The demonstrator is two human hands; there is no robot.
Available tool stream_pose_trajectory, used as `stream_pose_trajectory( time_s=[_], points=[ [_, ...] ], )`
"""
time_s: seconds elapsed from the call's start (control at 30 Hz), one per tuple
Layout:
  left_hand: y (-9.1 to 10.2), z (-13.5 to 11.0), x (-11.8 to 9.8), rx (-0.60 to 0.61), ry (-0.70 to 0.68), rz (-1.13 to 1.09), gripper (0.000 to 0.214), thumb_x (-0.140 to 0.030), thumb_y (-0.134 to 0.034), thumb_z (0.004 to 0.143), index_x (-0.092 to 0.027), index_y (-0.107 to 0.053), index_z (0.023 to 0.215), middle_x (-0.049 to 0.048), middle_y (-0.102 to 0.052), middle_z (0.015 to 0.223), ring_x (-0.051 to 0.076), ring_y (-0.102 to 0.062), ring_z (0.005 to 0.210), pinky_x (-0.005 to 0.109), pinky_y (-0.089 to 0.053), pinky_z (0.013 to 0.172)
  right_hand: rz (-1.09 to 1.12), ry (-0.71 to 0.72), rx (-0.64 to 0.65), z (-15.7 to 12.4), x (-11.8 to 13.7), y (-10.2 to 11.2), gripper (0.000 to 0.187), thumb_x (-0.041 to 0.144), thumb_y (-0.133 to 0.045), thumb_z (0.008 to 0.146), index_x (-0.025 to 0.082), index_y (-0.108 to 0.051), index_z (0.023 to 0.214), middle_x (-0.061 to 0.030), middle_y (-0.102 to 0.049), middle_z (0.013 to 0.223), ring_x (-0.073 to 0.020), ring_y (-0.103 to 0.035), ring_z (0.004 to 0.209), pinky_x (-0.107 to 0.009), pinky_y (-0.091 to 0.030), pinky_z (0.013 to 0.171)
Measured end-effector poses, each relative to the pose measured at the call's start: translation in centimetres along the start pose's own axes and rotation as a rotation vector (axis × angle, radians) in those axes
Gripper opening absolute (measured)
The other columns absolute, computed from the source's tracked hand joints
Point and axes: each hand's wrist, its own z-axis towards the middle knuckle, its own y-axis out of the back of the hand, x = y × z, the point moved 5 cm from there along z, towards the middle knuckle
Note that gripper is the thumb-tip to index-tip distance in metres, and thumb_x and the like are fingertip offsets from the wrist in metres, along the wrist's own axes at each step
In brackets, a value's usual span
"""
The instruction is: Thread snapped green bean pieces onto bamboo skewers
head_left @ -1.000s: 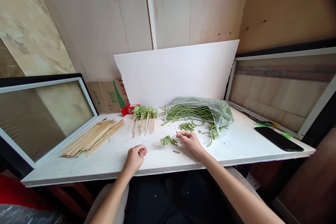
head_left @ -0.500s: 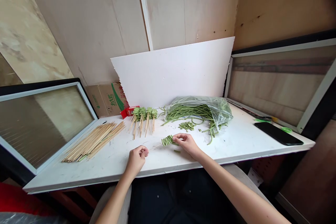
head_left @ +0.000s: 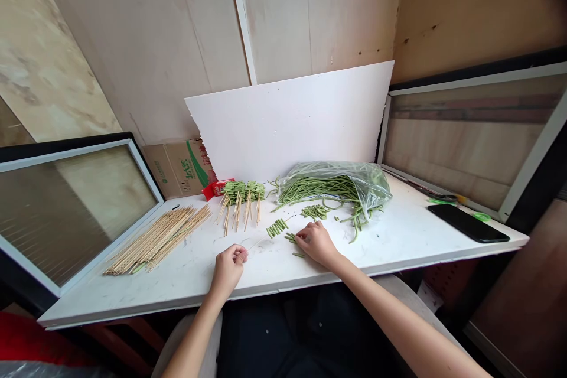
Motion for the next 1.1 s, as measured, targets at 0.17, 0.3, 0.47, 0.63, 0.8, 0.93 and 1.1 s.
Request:
stream_pose_trajectory(
  time_s=[0.17,0.3,0.47,0.63,0.8,0.93,1.1],
  points=[
    [-0.1,0.0,0.1,0.015,-0.003,0.017,0.015,-0.03,-0.058,0.086,-0.019,-0.067,0.081,0.0048,-0.072,0.071,0.021,-0.07,0.068,0.029,-0.052,0.069,-0.04,-0.043,-0.025,-0.4,0.0,-1.1,0.016,0.036,-0.07,0.086,0.026,-0.081,0.08,-0.0129,-0.073,0.087,-0.0346,-0.057,0.099,-0.041,-0.039,0.083],
    [-0.2,0.1,0.6,0.018,-0.005,0.012,0.015,-0.031,-0.058,0.086,-0.019,-0.068,0.082,0.0048,-0.072,0.071,0.021,-0.07,0.068,0.029,-0.052,0.069,0.024,-0.045,-0.022,-0.4,-0.1,-1.6,0.012,0.026,-0.069,0.086,0.026,-0.079,0.091,-0.0105,-0.076,0.089,-0.035,-0.057,0.102,-0.041,-0.04,0.083],
    [-0.3,0.0,0.7,0.016,-0.015,0.022,0.016,-0.032,-0.058,0.087,-0.019,-0.068,0.082,0.0046,-0.072,0.072,0.021,-0.07,0.069,0.029,-0.052,0.068,0.096,-0.048,-0.083,-0.3,-0.5,-1.6,0.041,0.019,-0.067,0.086,0.024,-0.068,0.127,-0.0075,-0.076,0.088,-0.0323,-0.058,0.101,-0.043,-0.042,0.094],
    [-0.2,0.0,0.6,0.017,-0.02,0.032,0.017,-0.032,-0.057,0.088,-0.019,-0.068,0.083,0.0045,-0.072,0.073,0.021,-0.07,0.071,0.029,-0.052,0.069,0.211,-0.057,-0.139,0.2,-1.7,-1.1,0.029,0.021,-0.054,0.092,0.02,-0.075,0.111,-0.0103,-0.072,0.1,-0.0283,-0.062,0.1,-0.044,-0.046,0.095],
    [-0.3,-0.1,0.6,0.036,-0.013,0.03,0.017,-0.031,-0.056,0.089,-0.019,-0.067,0.083,0.0042,-0.072,0.073,0.02,-0.071,0.071,0.028,-0.052,0.069,0.501,-0.186,-0.16,1.1,-3.5,-0.7,0.026,0.037,-0.062,0.089,0.019,-0.076,0.102,-0.0127,-0.074,0.11,-0.0272,-0.066,0.098,-0.042,-0.05,0.093],
    [-0.4,-0.1,0.5,0.039,-0.02,0.017,0.016,-0.03,-0.057,0.088,-0.019,-0.067,0.082,0.0034,-0.071,0.072,0.02,-0.07,0.07,0.028,-0.052,0.068,0.749,-0.214,-0.097,1.3,-3.5,-0.6,0.035,0.049,-0.071,0.083,0.018,-0.076,0.098,-0.0119,-0.076,0.106,-0.0268,-0.068,0.098,-0.038,-0.05,0.09],
    [-0.3,0.0,0.3,0.034,-0.024,0.018,0.015,-0.029,-0.057,0.087,-0.019,-0.067,0.082,0.0036,-0.072,0.074,0.019,-0.07,0.07,0.028,-0.052,0.068,0.847,-0.283,-0.061,1.0,-3.3,-0.4,0.048,0.057,-0.074,0.08,0.018,-0.077,0.108,-0.0116,-0.077,0.104,-0.0271,-0.068,0.097,-0.036,-0.05,0.085]
  ],
)
